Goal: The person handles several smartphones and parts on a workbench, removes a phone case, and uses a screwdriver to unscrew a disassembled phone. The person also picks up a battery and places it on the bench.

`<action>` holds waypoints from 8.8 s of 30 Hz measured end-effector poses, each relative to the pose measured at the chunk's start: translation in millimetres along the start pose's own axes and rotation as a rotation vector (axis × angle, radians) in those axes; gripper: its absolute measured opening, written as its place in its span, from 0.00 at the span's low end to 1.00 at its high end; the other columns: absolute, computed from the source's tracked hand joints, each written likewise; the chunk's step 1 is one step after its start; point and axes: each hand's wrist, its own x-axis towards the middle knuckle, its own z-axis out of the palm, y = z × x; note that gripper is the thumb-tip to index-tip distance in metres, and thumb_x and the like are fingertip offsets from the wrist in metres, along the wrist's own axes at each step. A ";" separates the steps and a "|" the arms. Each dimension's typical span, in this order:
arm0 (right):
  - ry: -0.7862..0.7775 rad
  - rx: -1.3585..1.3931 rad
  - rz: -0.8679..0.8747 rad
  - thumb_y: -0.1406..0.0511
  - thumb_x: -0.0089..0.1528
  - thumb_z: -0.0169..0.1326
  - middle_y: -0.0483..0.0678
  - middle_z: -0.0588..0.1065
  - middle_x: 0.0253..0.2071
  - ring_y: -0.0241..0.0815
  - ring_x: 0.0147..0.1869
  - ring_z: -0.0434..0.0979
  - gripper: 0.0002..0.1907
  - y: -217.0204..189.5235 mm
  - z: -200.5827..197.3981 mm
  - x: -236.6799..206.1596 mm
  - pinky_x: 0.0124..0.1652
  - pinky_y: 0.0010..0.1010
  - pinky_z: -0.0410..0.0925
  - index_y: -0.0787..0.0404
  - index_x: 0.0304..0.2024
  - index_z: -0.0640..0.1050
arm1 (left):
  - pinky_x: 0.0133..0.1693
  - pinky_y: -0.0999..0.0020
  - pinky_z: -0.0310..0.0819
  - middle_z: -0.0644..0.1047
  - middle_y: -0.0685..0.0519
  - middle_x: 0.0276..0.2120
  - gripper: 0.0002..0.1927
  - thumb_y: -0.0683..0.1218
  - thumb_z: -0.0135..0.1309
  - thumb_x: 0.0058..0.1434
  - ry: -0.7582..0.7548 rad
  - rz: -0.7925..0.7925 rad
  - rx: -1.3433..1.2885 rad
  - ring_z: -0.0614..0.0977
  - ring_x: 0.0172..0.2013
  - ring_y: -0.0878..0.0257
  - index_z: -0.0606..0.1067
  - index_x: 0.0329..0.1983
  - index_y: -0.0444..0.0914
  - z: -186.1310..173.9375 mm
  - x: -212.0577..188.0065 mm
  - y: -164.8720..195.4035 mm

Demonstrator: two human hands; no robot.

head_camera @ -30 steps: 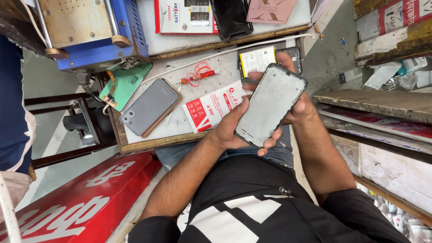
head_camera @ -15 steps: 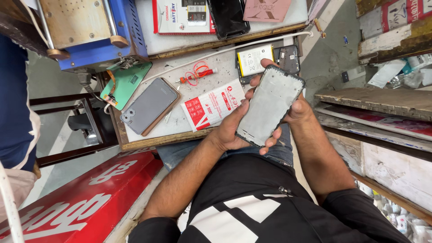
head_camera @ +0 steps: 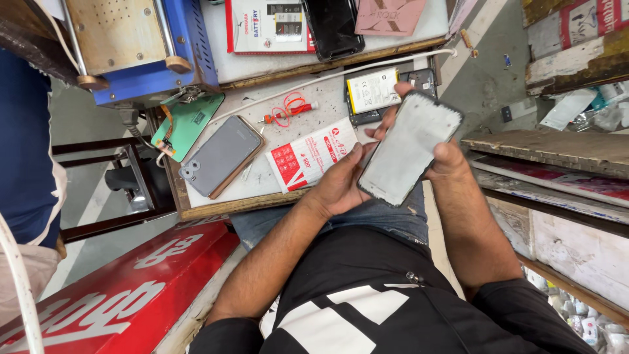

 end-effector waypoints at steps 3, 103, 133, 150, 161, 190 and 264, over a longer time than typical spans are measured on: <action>0.104 -0.045 -0.120 0.41 0.56 0.66 0.56 0.74 0.52 0.51 0.52 0.80 0.58 -12.6 1.1 4.4 0.64 0.60 0.68 0.55 0.79 0.55 | 0.55 0.55 0.79 0.74 0.43 0.57 0.25 0.54 0.47 0.74 0.010 0.086 0.222 0.81 0.54 0.56 0.65 0.67 0.36 -9.6 11.3 8.7; 0.405 0.045 0.016 0.57 0.65 0.52 0.53 0.71 0.55 0.47 0.58 0.74 0.25 16.0 52.1 8.2 0.54 0.54 0.75 0.56 0.63 0.67 | 0.59 0.60 0.72 0.73 0.51 0.56 0.25 0.47 0.57 0.68 0.415 0.486 1.017 0.75 0.57 0.61 0.63 0.64 0.38 41.9 -26.8 -0.7; 0.276 0.054 0.231 0.32 0.65 0.30 0.54 0.73 0.59 0.48 0.57 0.76 0.46 18.9 44.3 0.6 0.56 0.42 0.71 0.51 0.75 0.59 | 0.52 0.55 0.75 0.75 0.45 0.57 0.29 0.46 0.66 0.56 0.290 0.785 2.063 0.78 0.54 0.47 0.73 0.61 0.39 91.5 -28.3 43.9; 0.346 -0.055 0.380 0.41 0.70 0.34 0.53 0.76 0.51 0.46 0.51 0.79 0.37 24.6 62.4 -27.9 0.50 0.39 0.75 0.53 0.74 0.59 | 0.55 0.54 0.74 0.77 0.45 0.55 0.29 0.47 0.69 0.55 0.346 0.689 1.963 0.79 0.54 0.47 0.72 0.59 0.38 64.4 -54.8 16.7; 0.332 0.013 0.392 0.47 0.69 0.38 0.54 0.74 0.56 0.46 0.56 0.79 0.34 40.4 73.0 -42.5 0.55 0.40 0.73 0.56 0.72 0.60 | 0.52 0.55 0.76 0.78 0.45 0.50 0.29 0.46 0.70 0.53 0.431 0.607 1.898 0.80 0.52 0.48 0.72 0.56 0.37 52.3 -68.8 12.2; 0.207 0.037 0.317 0.41 0.73 0.40 0.61 0.75 0.53 0.51 0.53 0.80 0.40 48.5 44.3 -48.8 0.51 0.47 0.77 0.66 0.73 0.62 | 0.44 0.67 0.83 0.81 0.48 0.49 0.17 0.42 0.61 0.66 0.392 0.888 1.663 0.83 0.47 0.63 0.78 0.57 0.39 42.4 -60.5 6.9; 0.195 -1.453 -0.170 0.75 0.61 0.59 0.52 0.74 0.62 0.34 0.36 0.75 0.13 29.1 74.6 6.9 0.33 0.23 0.69 0.61 0.48 0.82 | 0.57 0.52 0.73 0.74 0.48 0.62 0.33 0.67 0.49 0.67 0.386 1.088 0.052 0.76 0.60 0.53 0.69 0.65 0.40 -8.7 -156.5 113.5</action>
